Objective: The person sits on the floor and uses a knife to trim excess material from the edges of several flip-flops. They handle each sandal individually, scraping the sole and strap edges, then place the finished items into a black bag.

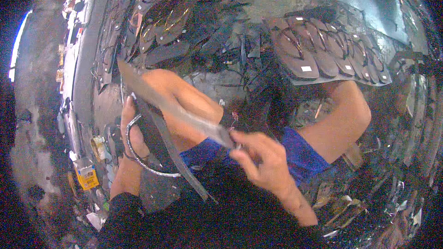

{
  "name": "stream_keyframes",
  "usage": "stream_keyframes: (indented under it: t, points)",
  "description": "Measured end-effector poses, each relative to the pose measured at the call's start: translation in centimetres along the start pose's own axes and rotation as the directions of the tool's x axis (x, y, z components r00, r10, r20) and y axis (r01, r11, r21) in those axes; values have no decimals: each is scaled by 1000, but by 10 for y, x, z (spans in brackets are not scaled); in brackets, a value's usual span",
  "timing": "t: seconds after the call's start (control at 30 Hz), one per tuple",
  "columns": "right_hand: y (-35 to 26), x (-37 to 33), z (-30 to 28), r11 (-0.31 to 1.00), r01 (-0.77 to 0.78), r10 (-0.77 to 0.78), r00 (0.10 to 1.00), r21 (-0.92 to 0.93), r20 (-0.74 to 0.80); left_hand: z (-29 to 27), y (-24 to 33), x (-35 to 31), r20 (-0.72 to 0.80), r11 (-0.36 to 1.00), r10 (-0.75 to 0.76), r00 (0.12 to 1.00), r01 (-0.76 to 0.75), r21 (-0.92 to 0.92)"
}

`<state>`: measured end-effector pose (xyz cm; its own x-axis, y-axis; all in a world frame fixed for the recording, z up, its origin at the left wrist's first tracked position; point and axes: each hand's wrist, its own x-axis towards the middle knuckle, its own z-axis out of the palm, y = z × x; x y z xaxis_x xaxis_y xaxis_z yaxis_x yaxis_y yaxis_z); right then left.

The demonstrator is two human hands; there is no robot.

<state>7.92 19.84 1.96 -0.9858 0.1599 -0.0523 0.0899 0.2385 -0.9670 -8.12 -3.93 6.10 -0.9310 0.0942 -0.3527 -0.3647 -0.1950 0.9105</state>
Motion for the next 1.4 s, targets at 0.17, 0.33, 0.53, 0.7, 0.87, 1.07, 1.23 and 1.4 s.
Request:
stream_keyframes:
  t: [0.17, 0.33, 0.53, 0.7, 0.87, 1.07, 1.23, 1.4]
  points:
    - [8, -45, 23, 994, -63, 60, 998, 93, 34, -44, -30, -14, -60, 993, -104, 993, 107, 49]
    - [4, -21, 24, 991, 127, -130, 985, -31, -114, -14, -17, -23, 8, 978, -41, 999, 38, 207]
    - [-17, 15, 9, 993, 112, -114, 992, -40, -61, -17, -6, -17, 514, 445, 307, 801, -598, 666]
    - [-30, 55, 14, 983, 174, -177, 981, -52, -79, 8, -7, -28, 294, 975, -40, 955, -27, 219]
    - [-26, 75, -4, 940, -56, 98, 989, 336, -107, -6, -4, 3, 171, 710, 578, 798, -595, 377]
    - [15, 3, -44, 934, -172, 305, 840, 312, -449, 55, -49, 1, 199, 836, -132, 971, 217, -504]
    - [19, -63, -28, 971, -181, 107, 911, -155, -398, 109, -84, -10, 204, 617, -382, 901, 413, -670]
    - [25, -96, -7, 971, -230, 195, 922, -70, -334, 115, -95, -15, 102, 700, -401, 911, 376, -607]
